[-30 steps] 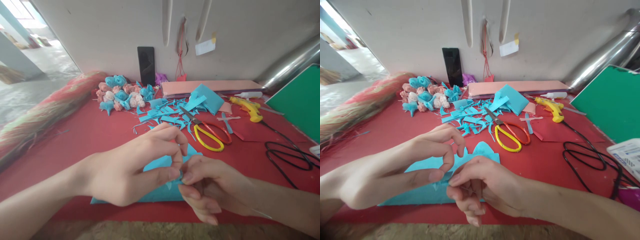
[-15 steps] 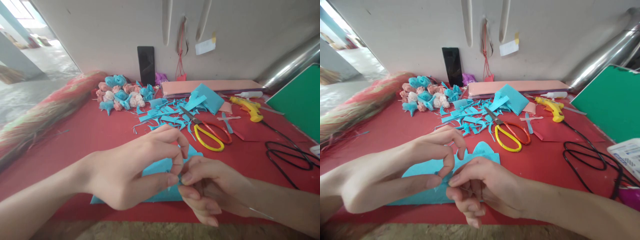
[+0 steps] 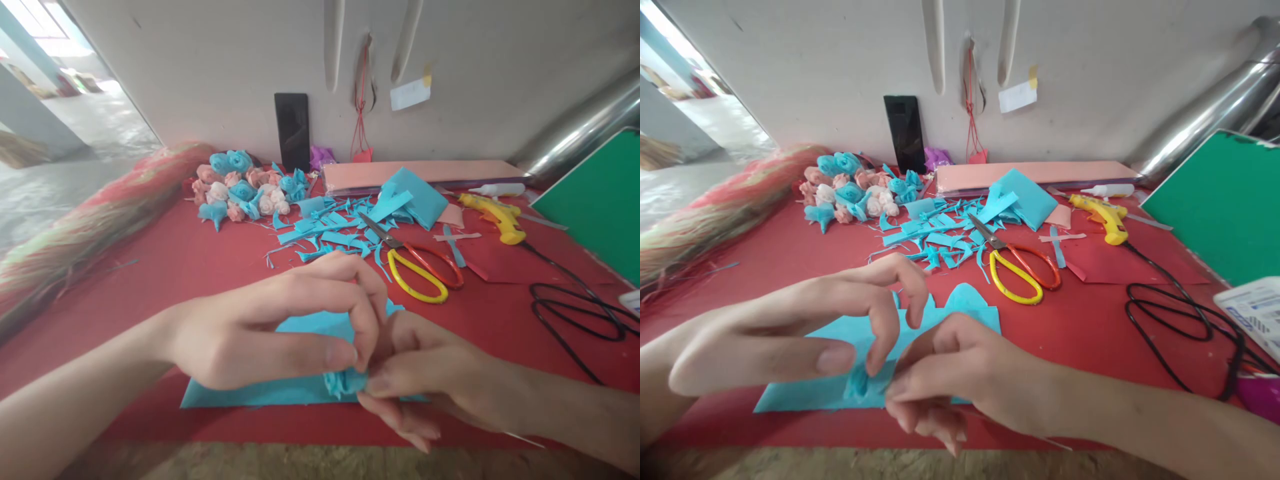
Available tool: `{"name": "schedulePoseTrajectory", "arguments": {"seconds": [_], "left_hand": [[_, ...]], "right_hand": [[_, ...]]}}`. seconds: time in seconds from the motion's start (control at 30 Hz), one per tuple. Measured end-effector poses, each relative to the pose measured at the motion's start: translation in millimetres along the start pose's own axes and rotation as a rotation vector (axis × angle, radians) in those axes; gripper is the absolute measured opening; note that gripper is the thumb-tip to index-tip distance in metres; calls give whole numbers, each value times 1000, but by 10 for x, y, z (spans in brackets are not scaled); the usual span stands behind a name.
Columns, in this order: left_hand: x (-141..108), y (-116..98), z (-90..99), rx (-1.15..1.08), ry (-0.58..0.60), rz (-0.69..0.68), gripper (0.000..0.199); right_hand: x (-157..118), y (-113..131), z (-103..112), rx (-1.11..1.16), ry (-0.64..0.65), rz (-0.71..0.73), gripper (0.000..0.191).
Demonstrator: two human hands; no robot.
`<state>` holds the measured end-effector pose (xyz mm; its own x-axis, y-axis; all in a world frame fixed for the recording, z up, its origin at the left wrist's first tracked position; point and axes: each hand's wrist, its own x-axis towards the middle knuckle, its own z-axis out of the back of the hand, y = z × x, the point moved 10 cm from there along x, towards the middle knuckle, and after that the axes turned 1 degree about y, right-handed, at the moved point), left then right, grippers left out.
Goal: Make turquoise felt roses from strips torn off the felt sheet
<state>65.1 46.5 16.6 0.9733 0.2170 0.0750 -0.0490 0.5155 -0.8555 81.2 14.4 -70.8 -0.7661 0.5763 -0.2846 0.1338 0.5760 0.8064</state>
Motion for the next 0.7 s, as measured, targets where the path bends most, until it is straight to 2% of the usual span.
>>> {"name": "schedulePoseTrajectory", "arguments": {"seconds": [0.13,0.3,0.4,0.53,0.7], "left_hand": [[27,64,-60,-23,44,36,14],[58,86,-182,-42,130,65,16],[51,91,-162,-44,114,77,18],[37,97,-125,-62,95,82,16],[45,59,-134,-116,115,66,15]], "right_hand": [[-50,83,-56,-296,0,-26,24],[-54,163,-88,-521,-18,10,24],[-70,252,-80,-694,-89,146,26],[-157,405,-221,-1000,-90,418,34],[-216,513,-314,-1242,-96,550,31]]}}
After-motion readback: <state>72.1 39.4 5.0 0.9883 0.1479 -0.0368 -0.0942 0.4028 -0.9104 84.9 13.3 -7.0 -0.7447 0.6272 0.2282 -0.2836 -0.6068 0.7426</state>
